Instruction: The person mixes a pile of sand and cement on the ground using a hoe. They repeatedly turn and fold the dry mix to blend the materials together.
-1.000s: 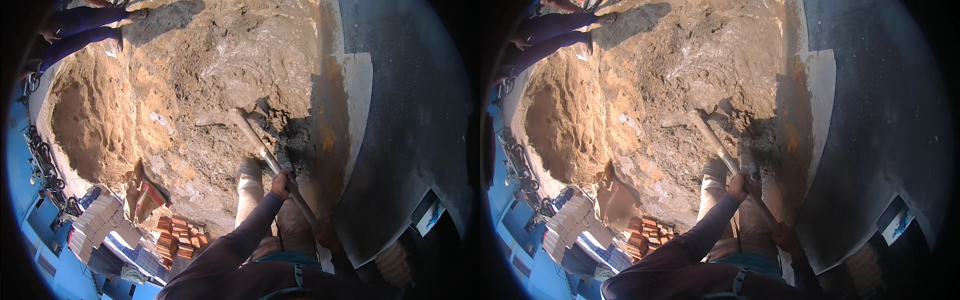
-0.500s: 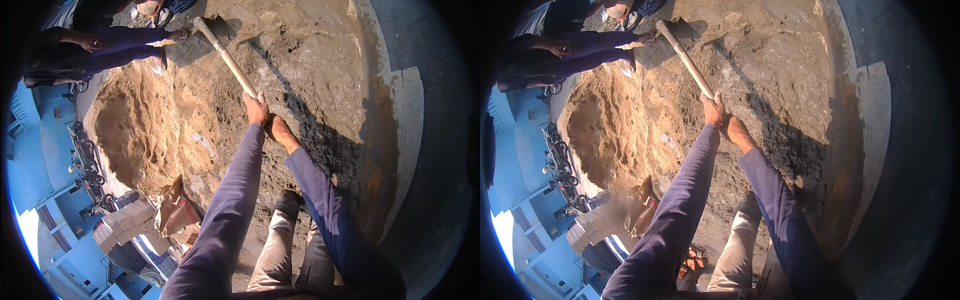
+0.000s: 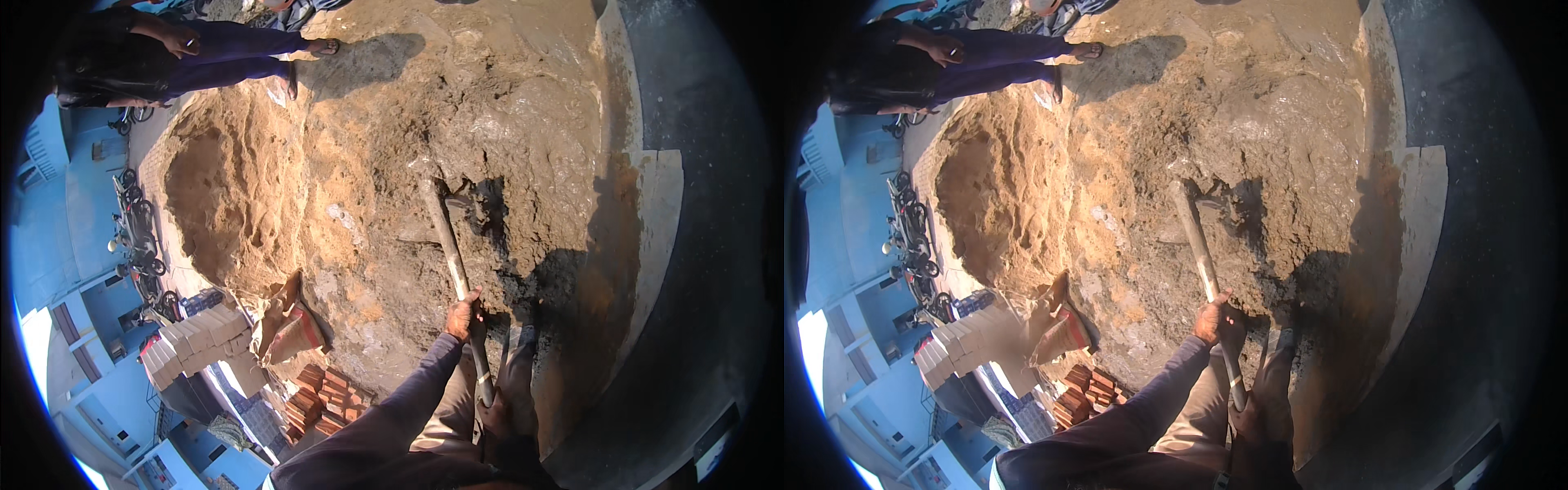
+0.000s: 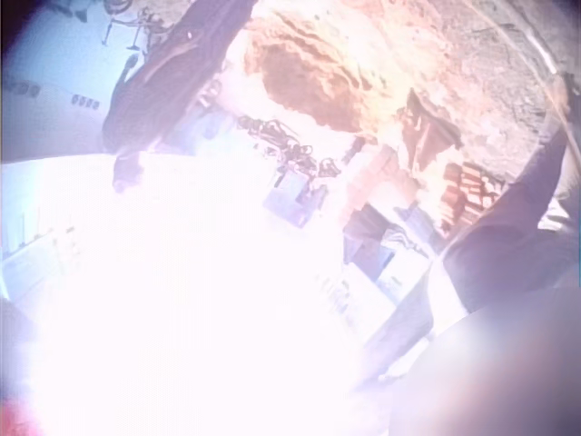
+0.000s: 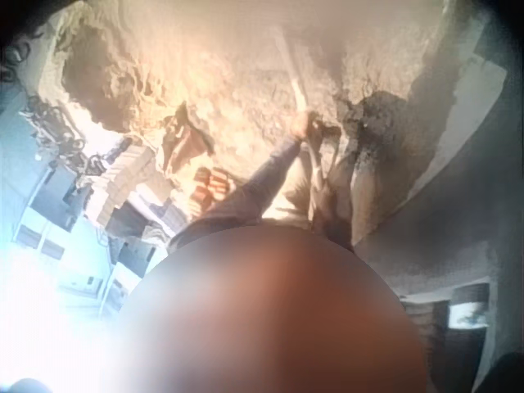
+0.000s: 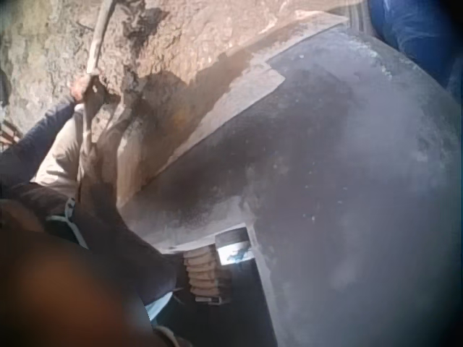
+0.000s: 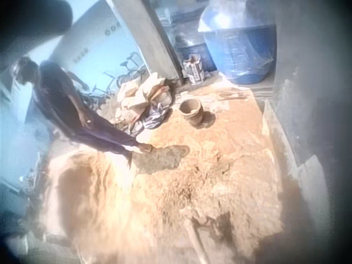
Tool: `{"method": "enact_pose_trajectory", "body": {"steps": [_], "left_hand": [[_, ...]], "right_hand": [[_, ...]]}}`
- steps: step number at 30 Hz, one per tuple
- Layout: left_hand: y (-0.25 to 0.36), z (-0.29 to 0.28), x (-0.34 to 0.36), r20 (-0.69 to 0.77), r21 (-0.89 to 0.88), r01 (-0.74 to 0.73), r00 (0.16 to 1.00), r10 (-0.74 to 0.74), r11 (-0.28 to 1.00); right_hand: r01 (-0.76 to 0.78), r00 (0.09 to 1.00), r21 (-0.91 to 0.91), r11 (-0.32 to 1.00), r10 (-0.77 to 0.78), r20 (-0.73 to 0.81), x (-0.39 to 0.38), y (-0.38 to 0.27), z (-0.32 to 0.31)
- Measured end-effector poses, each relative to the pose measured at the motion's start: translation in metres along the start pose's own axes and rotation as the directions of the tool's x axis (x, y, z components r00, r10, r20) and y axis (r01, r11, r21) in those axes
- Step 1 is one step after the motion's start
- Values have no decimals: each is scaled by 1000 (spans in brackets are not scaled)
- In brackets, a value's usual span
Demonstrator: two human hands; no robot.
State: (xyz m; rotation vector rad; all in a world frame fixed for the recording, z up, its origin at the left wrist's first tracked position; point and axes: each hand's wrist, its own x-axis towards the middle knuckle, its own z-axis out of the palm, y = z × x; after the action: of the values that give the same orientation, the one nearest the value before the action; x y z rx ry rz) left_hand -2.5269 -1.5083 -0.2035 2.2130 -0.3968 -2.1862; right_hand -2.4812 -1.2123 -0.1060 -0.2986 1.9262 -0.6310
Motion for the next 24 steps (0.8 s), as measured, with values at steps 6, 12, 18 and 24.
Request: {"method": "enact_pose_trajectory", "body": {"steps": [6, 12, 18, 24], "left_hand": [[191, 41, -57, 28, 153, -676, 732, 680, 721], [268, 74, 57, 64, 609, -774, 264, 962, 172], [169, 19, 171, -23, 656, -295, 912, 409, 695], [39, 44, 125, 89, -151, -79, 992, 93, 985]], "right_hand": [[437, 872, -189, 879, -466, -150, 151, -132, -5], [341, 880, 451, 825, -449, 156, 419, -265, 7], [98, 953, -122, 988, -58, 296, 338, -206, 3], [70, 989, 98, 993, -82, 120, 103, -9, -52]]}}
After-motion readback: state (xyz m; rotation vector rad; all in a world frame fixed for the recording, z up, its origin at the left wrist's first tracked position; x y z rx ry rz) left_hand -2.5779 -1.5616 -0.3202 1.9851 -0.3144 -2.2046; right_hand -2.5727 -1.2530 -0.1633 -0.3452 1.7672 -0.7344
